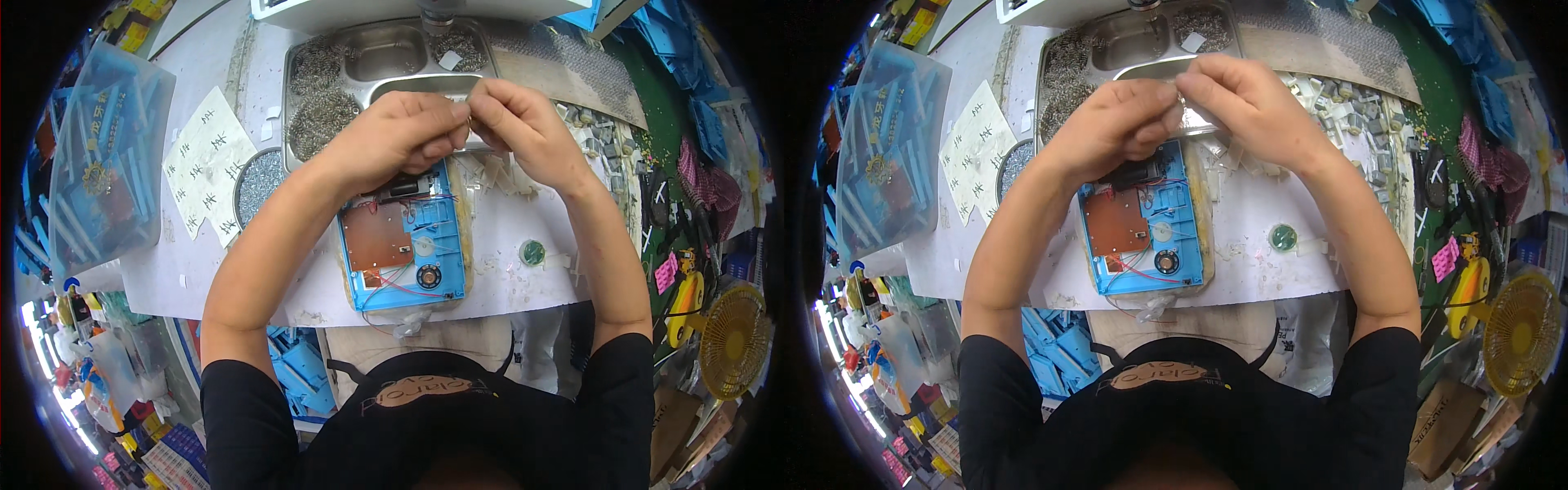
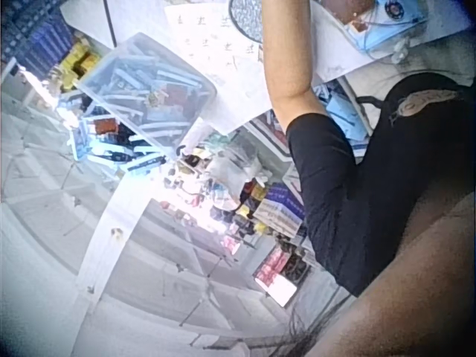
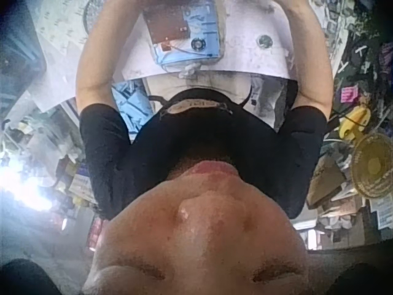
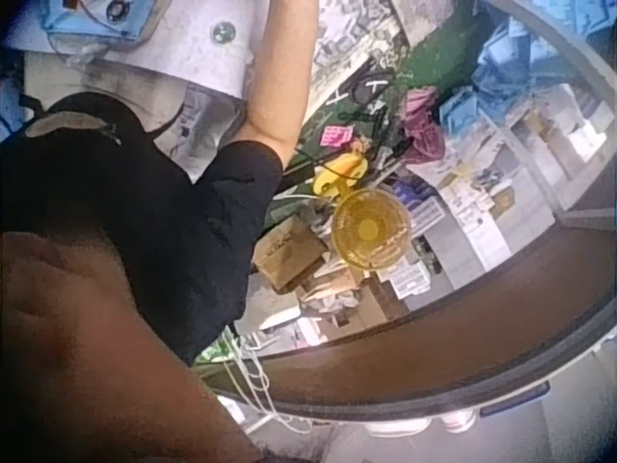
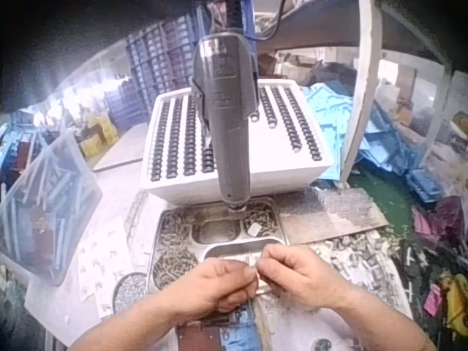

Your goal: Assemble a blue plastic electronic device by inserting components, soldering wires, and securing the casing with an electric screwdriver.

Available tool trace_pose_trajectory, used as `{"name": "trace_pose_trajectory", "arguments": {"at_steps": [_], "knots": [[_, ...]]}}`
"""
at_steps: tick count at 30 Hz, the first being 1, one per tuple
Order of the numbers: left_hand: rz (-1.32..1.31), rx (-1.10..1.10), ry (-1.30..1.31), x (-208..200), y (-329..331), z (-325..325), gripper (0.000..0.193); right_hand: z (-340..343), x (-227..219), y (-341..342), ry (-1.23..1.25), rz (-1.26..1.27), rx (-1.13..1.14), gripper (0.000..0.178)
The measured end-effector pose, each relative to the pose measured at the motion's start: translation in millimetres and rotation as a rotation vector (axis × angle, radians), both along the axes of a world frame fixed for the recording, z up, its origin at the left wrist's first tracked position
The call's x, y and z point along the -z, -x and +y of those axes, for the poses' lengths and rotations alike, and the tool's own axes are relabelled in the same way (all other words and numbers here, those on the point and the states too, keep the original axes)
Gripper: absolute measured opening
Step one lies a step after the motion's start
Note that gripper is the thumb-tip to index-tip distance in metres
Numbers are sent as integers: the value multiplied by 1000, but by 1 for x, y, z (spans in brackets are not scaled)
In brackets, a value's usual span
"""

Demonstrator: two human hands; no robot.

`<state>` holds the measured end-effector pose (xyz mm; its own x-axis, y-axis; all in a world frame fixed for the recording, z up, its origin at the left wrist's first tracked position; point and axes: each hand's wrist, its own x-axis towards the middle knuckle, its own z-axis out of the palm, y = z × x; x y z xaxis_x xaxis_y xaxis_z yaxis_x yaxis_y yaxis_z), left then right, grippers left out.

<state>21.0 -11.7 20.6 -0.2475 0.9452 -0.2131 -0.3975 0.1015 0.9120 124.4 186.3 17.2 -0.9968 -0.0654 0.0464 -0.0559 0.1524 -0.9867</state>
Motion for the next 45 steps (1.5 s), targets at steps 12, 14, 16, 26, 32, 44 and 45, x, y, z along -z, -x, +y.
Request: {"name": "trace_pose_trajectory", "arguments": {"at_steps": [12,14,16,26,32,44,45], "knots": [[-547,192,8,12,15,-5,36,-3,12,10,-853,1056,214,24],[-567,248,-25,10,14,-11,36,-1,15,11,-871,1023,195,23],[-394,211,59,-1,11,-14,39,3,18,11,-955,847,172,22],[1328,-438,-68,10,-17,-20,15,-9,-5,12,-162,-227,76,53],[1272,-602,-81,4,-21,-24,16,-21,3,20,-80,-98,-20,42],[34,-136,169,-7,-11,-36,55,-28,-4,1,-48,144,134,13],[-132,-117,171,-5,-9,-36,55,-27,-2,2,-156,322,130,15]]}}
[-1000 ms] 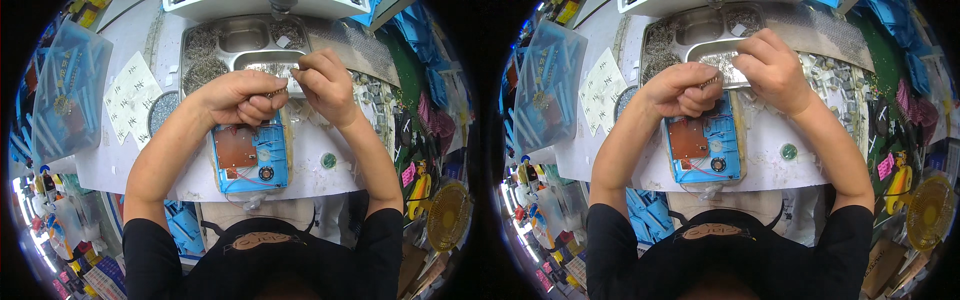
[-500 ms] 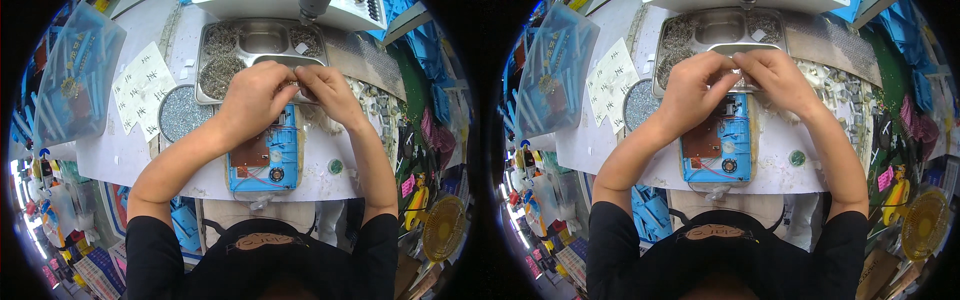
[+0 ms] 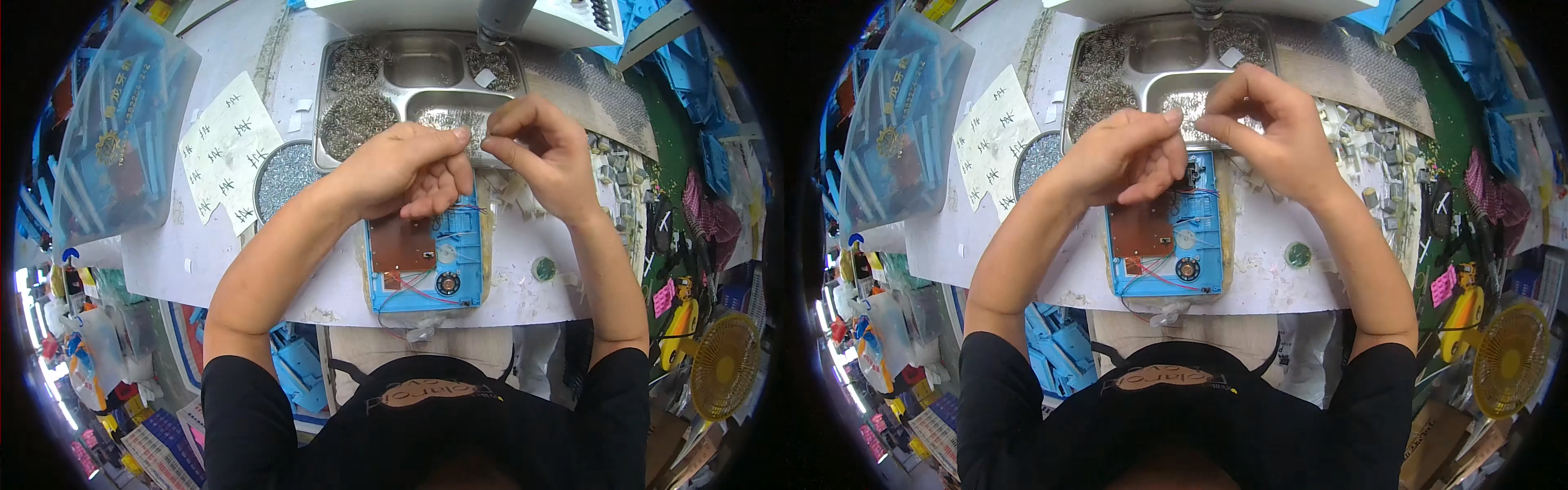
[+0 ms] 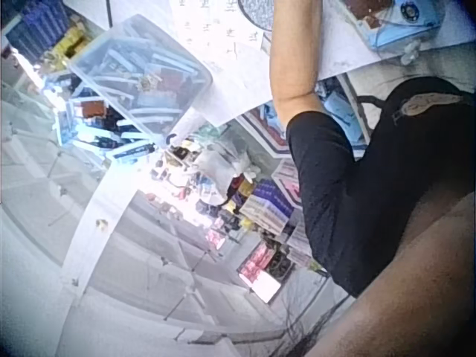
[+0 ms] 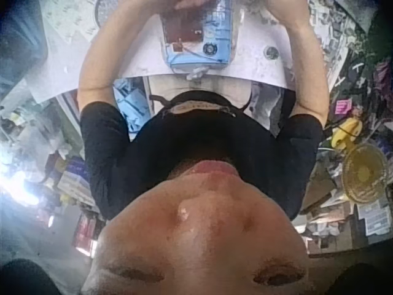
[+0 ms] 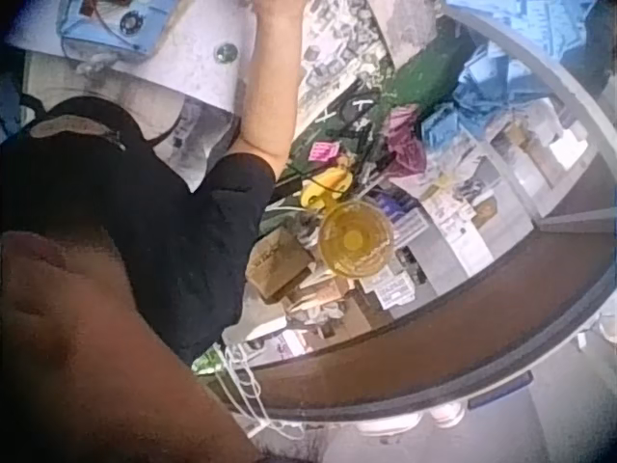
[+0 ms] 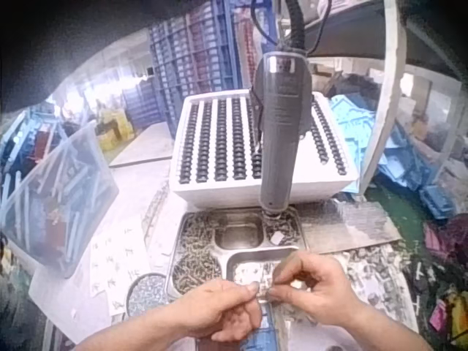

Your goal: Assemble a blue plastic electronic device by inserting components, soldering wires, and securing the casing with an electric screwdriver.

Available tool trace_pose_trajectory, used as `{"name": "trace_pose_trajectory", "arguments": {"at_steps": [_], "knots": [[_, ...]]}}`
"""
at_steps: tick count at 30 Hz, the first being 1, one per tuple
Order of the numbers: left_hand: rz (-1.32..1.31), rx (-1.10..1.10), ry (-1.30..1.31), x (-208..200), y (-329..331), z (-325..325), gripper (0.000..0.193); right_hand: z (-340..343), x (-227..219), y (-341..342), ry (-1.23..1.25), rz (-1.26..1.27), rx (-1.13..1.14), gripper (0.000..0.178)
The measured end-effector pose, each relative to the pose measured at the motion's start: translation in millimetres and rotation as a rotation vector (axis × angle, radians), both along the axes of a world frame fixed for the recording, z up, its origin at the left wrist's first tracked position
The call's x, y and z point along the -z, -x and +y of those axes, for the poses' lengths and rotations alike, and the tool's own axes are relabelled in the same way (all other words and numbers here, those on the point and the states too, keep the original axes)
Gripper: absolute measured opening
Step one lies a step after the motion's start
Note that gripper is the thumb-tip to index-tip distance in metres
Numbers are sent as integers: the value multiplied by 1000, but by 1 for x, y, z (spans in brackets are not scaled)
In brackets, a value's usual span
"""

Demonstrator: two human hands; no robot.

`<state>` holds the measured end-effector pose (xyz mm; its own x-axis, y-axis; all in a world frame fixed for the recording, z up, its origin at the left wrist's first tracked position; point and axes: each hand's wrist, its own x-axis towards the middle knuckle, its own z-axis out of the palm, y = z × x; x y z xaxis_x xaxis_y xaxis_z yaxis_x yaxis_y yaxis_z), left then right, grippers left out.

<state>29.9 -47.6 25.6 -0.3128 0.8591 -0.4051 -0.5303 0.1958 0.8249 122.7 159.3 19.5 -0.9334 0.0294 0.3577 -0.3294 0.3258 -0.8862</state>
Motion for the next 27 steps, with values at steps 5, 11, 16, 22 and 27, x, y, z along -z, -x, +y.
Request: {"name": "trace_pose_trajectory", "arguments": {"at_steps": [5,11,16,22,27], "knots": [[-466,70,-104,1,4,5,57,3,-5,1,-538,642,41,26],[-166,59,97,-10,3,15,57,10,-9,-10,-608,760,139,26],[730,44,205,-9,18,27,52,28,-9,-10,-642,356,163,18],[1426,370,195,14,19,66,37,49,3,-9,-771,-226,43,15],[1607,16,450,5,61,40,27,66,-2,-18,-828,-74,99,18]]}}
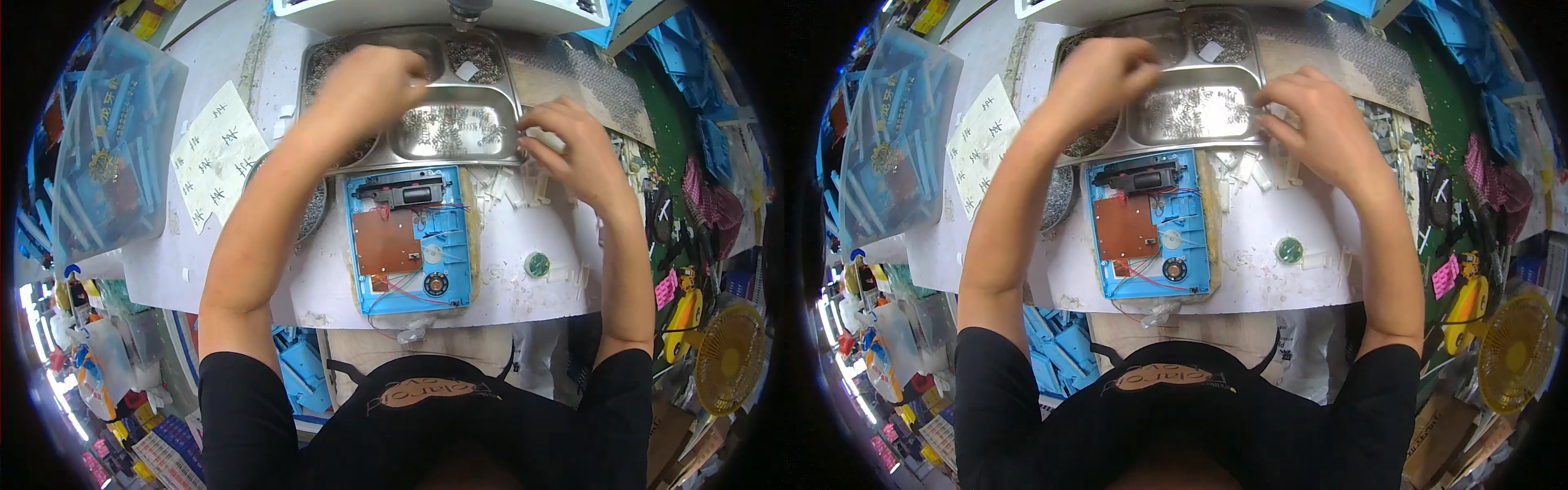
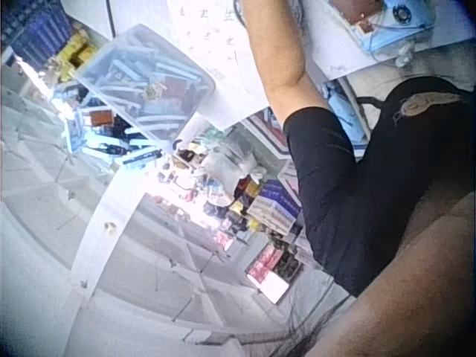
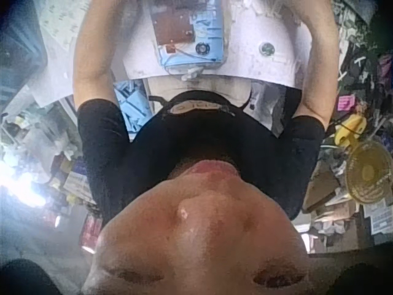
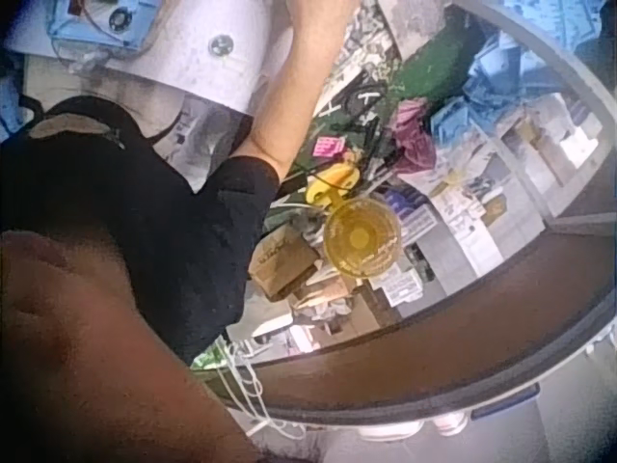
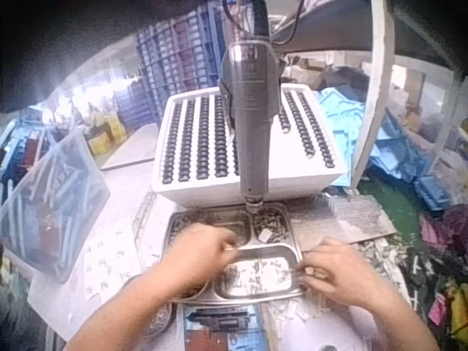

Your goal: Assemble a blue plastic electronic device by inserting components, soldering wires, and securing the casing with an electric screwdriver.

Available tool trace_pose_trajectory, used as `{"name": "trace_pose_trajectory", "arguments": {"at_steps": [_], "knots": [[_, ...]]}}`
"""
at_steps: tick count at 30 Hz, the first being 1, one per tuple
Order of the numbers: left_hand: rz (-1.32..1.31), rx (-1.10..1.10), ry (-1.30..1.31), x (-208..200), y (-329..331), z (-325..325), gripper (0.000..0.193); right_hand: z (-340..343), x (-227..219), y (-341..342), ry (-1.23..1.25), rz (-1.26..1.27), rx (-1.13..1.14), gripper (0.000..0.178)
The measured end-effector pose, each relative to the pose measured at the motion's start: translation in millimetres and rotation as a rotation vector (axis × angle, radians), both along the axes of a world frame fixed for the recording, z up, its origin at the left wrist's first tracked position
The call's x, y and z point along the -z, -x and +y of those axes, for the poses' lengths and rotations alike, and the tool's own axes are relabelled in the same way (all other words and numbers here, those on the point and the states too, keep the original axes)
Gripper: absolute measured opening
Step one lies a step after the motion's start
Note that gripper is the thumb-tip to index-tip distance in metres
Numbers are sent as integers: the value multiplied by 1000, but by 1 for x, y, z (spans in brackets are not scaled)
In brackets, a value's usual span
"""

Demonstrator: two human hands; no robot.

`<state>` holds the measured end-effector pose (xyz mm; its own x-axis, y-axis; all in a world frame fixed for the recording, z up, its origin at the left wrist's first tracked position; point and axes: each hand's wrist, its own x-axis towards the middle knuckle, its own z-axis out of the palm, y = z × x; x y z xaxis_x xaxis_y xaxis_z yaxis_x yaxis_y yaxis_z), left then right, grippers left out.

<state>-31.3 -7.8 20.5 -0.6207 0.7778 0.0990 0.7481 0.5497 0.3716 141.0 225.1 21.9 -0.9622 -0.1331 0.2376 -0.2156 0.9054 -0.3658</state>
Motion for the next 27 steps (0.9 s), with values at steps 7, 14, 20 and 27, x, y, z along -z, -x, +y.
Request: {"name": "trace_pose_trajectory", "arguments": {"at_steps": [7,14,20,27], "knots": [[448,69,-142,25,74,-37,23,-11,1,0,100,-23,-27,15],[415,-139,323,21,75,-17,28,-18,1,6,138,-38,-58,16],[348,-247,36,17,80,-57,31,-7,7,37,23,74,26,15],[314,-359,-35,35,83,-49,38,-39,42,167,-239,45,74,19]]}}
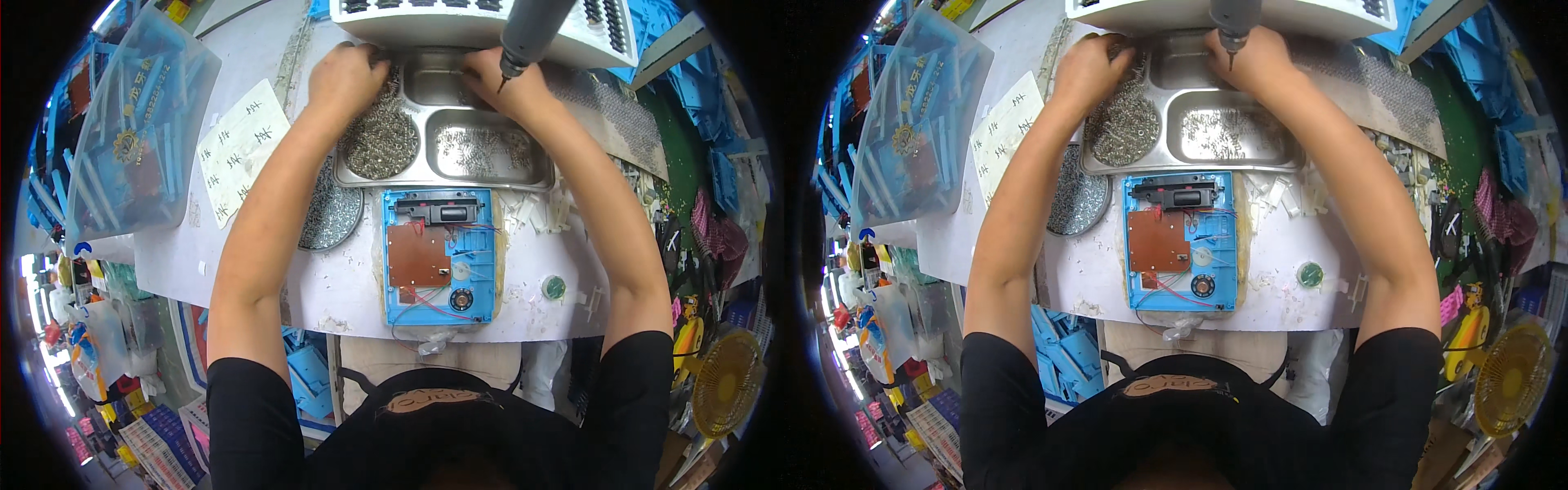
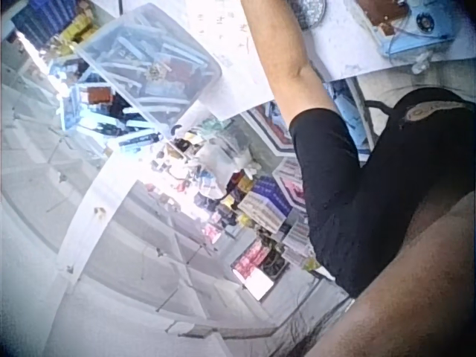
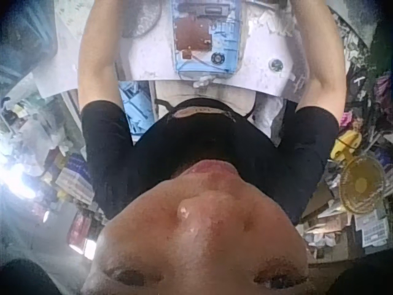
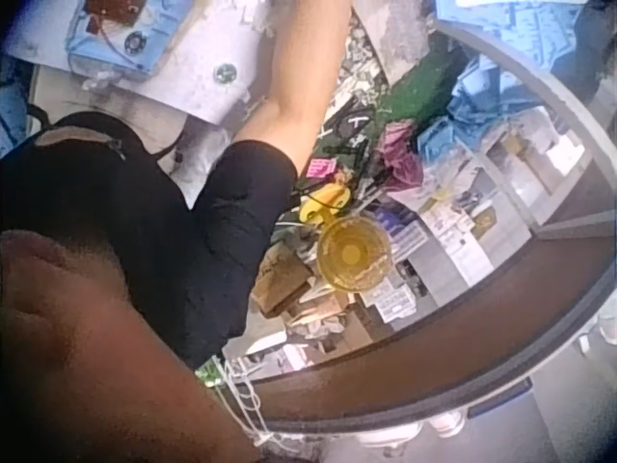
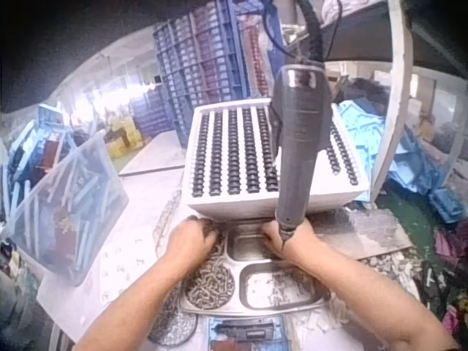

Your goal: Assemble a blue plastic electronic device by inserting components, soldering wires, and securing the casing with an electric screwdriver.

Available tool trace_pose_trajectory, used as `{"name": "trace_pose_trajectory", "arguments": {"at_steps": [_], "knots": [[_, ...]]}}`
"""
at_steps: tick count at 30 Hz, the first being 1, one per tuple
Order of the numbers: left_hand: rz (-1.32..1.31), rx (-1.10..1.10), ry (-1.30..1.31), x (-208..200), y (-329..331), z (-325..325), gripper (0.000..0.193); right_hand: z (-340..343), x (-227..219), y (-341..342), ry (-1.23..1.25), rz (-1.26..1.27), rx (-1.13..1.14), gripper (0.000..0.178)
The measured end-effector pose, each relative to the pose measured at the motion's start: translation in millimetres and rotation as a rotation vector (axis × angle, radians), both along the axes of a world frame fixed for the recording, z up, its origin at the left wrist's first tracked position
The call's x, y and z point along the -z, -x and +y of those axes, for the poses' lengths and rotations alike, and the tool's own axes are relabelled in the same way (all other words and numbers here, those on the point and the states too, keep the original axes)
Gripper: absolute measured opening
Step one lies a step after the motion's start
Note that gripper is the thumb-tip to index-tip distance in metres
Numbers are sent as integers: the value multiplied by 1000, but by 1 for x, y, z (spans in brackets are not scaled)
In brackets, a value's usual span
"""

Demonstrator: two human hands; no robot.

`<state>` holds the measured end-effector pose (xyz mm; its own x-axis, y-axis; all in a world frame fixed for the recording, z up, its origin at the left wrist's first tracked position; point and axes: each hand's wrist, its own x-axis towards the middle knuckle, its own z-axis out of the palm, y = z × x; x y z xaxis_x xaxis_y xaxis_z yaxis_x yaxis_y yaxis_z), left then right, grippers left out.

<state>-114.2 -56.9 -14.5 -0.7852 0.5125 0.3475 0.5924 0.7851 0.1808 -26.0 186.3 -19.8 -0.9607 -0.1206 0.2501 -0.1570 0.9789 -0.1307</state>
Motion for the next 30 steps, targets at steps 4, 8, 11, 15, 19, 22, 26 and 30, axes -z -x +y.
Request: {"name": "trace_pose_trajectory", "arguments": {"at_steps": [4,8,11,15,19,22,26,30], "knots": [[-60,38,-74,-6,-16,2,45,-13,21,36,-311,-31,56,20],[-7,132,-216,-10,-36,-11,36,-10,22,39,-372,-69,39,18],[-73,262,-449,-26,-64,-21,26,-13,-15,18,-305,-124,-12,15],[-257,319,-440,-45,-94,-28,21,16,-5,-8,-85,120,-26,16],[-345,267,-405,-51,-103,-28,22,3,25,25,-367,101,-28,17],[-404,235,-450,-53,-117,-37,21,-10,18,38,-356,144,-56,19],[-533,188,-495,-47,-131,-33,20,8,20,37,-378,-45,-86,21],[-629,169,-518,-55,-164,-34,21,0,-3,-32,-42,97,-27,26]]}}
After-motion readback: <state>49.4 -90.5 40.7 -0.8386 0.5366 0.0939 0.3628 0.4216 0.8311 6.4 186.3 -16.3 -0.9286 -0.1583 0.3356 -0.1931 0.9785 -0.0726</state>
